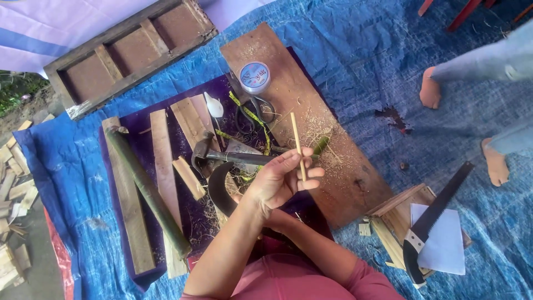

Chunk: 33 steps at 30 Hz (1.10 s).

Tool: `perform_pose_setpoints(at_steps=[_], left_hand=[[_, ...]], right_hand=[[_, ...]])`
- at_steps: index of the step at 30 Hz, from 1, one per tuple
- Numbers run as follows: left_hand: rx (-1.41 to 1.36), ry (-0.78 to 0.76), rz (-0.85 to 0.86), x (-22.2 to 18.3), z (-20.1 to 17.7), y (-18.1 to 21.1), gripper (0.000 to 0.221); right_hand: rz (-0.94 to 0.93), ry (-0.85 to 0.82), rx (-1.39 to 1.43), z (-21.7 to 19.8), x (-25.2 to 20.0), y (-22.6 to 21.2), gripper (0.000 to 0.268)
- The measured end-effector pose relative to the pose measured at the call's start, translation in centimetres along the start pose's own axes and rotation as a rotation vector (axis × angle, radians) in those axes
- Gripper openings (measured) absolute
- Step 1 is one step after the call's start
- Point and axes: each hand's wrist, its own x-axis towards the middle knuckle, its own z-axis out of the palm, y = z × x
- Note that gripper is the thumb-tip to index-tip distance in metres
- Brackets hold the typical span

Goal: Shaving a bamboo stick with a curved blade to smooth and shape it on a workbench.

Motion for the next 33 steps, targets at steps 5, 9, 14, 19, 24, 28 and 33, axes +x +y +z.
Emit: perform_pose_setpoints(at_steps=[5,9,14,19,24,28,33], left_hand=[[0.017,0.037,0.043,-1.1,0.1,-1.4,0.025],[0.094,0.061,0.084,-2.1,0.1,-2.4,0.025],[0.292,0.100,0.157,-2.4,-1.0,-3.7,0.029],[0.173,0.059,0.128,-3.7,0.1,-3.1,0.027],[0.136,0.035,0.137,-7.1,-2.2,-2.0,0.025],[0.177,0.131,0.234,-13.1,-3.3,0.3,0.023],[0.203,0.329,0.278,-19.3,-6.1,2.3,0.025]], right_hand=[[-0.039,0.078,-0.036,1.4,0.1,-1.7,0.055],[-0.069,0.136,-0.061,3.6,-0.4,-3.4,0.047],[-0.108,0.219,-0.091,4.7,-1.3,-5.0,0.041],[-0.160,0.301,-0.109,5.9,-2.2,-7.0,0.039],[-0.174,0.380,-0.109,10.0,-2.9,-10.0,0.043],[-0.147,0.409,-0.103,14.3,-2.2,-13.1,0.049],[-0.123,0.477,-0.129,23.0,-3.4,-19.5,0.047]])
